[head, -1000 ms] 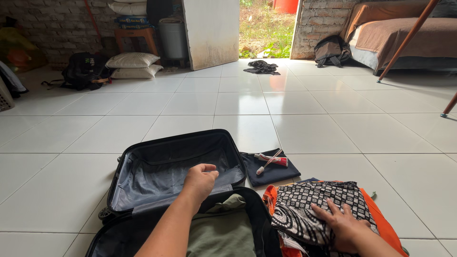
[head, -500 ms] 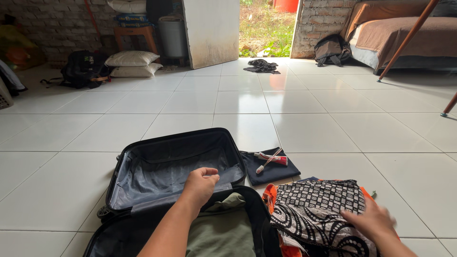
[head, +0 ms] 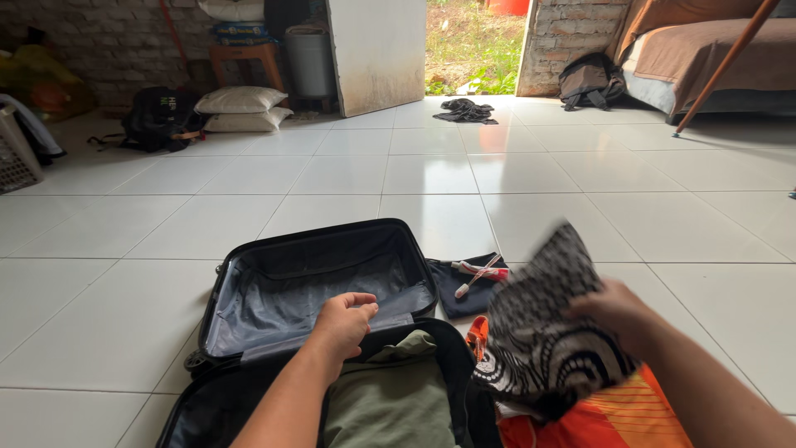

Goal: The person folds and places several garments and a toiletry pouch into a green rolling suitcase. They close and secure the suitcase with straps, then reopen it to remove the toiletry pouch and place it beside the suitcase.

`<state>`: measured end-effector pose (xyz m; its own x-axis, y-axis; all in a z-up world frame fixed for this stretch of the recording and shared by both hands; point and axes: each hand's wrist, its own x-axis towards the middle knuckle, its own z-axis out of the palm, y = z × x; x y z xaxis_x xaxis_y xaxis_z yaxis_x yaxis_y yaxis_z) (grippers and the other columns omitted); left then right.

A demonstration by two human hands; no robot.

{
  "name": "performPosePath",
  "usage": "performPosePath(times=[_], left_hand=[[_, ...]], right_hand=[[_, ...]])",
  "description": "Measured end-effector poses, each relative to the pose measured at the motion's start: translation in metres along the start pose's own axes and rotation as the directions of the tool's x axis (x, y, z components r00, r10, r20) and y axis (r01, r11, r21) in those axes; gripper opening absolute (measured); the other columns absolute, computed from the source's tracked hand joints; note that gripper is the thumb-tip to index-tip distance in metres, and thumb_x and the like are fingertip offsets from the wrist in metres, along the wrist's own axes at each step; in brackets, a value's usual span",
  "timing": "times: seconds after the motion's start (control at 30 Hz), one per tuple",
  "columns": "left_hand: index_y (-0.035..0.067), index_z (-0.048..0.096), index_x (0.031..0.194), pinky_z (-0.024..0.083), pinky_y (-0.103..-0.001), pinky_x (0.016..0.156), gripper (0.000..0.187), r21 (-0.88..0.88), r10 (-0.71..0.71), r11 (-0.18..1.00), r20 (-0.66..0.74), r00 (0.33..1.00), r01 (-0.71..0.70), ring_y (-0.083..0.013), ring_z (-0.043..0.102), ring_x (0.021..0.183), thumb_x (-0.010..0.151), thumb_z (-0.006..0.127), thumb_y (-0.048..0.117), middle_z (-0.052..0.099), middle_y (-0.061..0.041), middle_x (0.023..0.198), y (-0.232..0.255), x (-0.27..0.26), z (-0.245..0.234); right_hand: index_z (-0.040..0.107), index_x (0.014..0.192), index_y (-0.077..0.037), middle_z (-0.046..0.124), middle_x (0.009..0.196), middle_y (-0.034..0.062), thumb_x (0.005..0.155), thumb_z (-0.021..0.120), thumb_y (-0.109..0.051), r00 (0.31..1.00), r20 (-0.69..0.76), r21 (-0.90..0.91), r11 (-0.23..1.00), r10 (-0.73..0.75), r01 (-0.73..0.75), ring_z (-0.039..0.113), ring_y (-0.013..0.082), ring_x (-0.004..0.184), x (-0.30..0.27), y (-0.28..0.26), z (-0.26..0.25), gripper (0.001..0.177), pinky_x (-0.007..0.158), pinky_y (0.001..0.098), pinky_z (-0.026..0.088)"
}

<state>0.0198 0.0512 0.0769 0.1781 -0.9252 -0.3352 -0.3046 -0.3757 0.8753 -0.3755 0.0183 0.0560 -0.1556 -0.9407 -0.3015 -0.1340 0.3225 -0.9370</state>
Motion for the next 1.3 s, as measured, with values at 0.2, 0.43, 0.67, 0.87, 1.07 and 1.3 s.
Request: performPosePath(times=[0.2,0.43,0.67,0.87,1.07,1.3], left_hand=[[0.032,0.014,0.165,0.034,-0.045,0.117,0.135,0.321,0.390,0.859,0.097,0.916,-0.399,-0.0310,0.026,0.148,0.060,0.099,0.024,0.026,-0.011,0.159,0.023,-0.020,-0.032],[0.012,0.044,0.149,0.055,-0.046,0.102,0.103,-0.046,0.069,0.997,0.382,0.922,-0.055,-0.0322,0.064,0.125,0.056,0.088,0.024,0.066,-0.016,0.139,0.023,-0.050,-0.085],[-0.008,0.049,0.141,0.061,-0.048,0.090,0.098,-0.141,-0.244,0.950,0.220,0.944,0.278,-0.0412,0.074,0.110,0.063,0.088,0.036,0.072,-0.032,0.127,-0.111,0.004,-0.133],[0.007,0.042,0.152,0.053,-0.044,0.108,0.100,0.289,-0.065,0.936,-0.416,0.907,0.200,-0.0338,0.067,0.123,0.070,0.092,0.037,0.066,-0.021,0.135,-0.216,0.055,-0.125],[0.018,0.054,0.148,0.052,-0.038,0.109,0.072,0.405,0.125,0.914,-0.245,0.961,-0.016,-0.0257,0.069,0.125,0.082,0.078,0.035,0.072,-0.016,0.132,-0.153,0.053,-0.075],[0.018,0.057,0.142,0.048,-0.041,0.112,0.057,0.339,0.225,0.922,-0.078,0.971,-0.187,-0.0286,0.055,0.137,0.088,0.074,0.028,0.057,-0.013,0.147,-0.063,0.010,-0.028]], right_hand=[[0.067,0.126,-0.001,0.080,0.105,0.0165,0.068,0.079,-0.003,0.900,0.385,-0.351,0.869,-0.206,0.349,0.078,0.0272,0.093,-0.064,-0.108,0.081,0.059,0.087,0.0403,0.064],[0.054,0.138,-0.007,0.073,0.123,0.0131,0.062,0.085,-0.006,0.785,0.582,-0.258,0.866,-0.213,0.427,0.071,0.0218,0.110,-0.108,-0.132,0.164,0.082,0.099,0.0356,0.058],[0.058,0.137,-0.012,0.069,0.136,0.0101,0.076,0.077,-0.026,0.837,0.532,-0.465,0.782,-0.128,0.415,0.072,0.0234,0.112,-0.064,-0.082,0.185,0.066,0.092,0.0423,0.061],[0.049,0.144,-0.021,0.059,0.147,0.0051,0.067,0.094,-0.024,0.808,0.577,-0.728,0.371,-0.120,0.576,0.055,0.0213,0.137,0.010,0.001,0.111,0.089,0.111,0.0369,0.050],[0.018,0.162,-0.036,0.033,0.164,0.0029,0.060,0.099,-0.032,0.854,0.305,-0.933,-0.049,0.421,0.357,0.037,0.0282,0.150,0.008,0.083,0.059,0.130,0.121,0.0464,0.037],[0.013,0.157,-0.049,0.012,0.167,0.0013,0.083,0.082,-0.034,0.948,0.127,-0.977,-0.131,0.293,0.171,0.024,0.0354,0.152,-0.023,0.144,0.019,0.102,0.116,0.0574,0.036]])
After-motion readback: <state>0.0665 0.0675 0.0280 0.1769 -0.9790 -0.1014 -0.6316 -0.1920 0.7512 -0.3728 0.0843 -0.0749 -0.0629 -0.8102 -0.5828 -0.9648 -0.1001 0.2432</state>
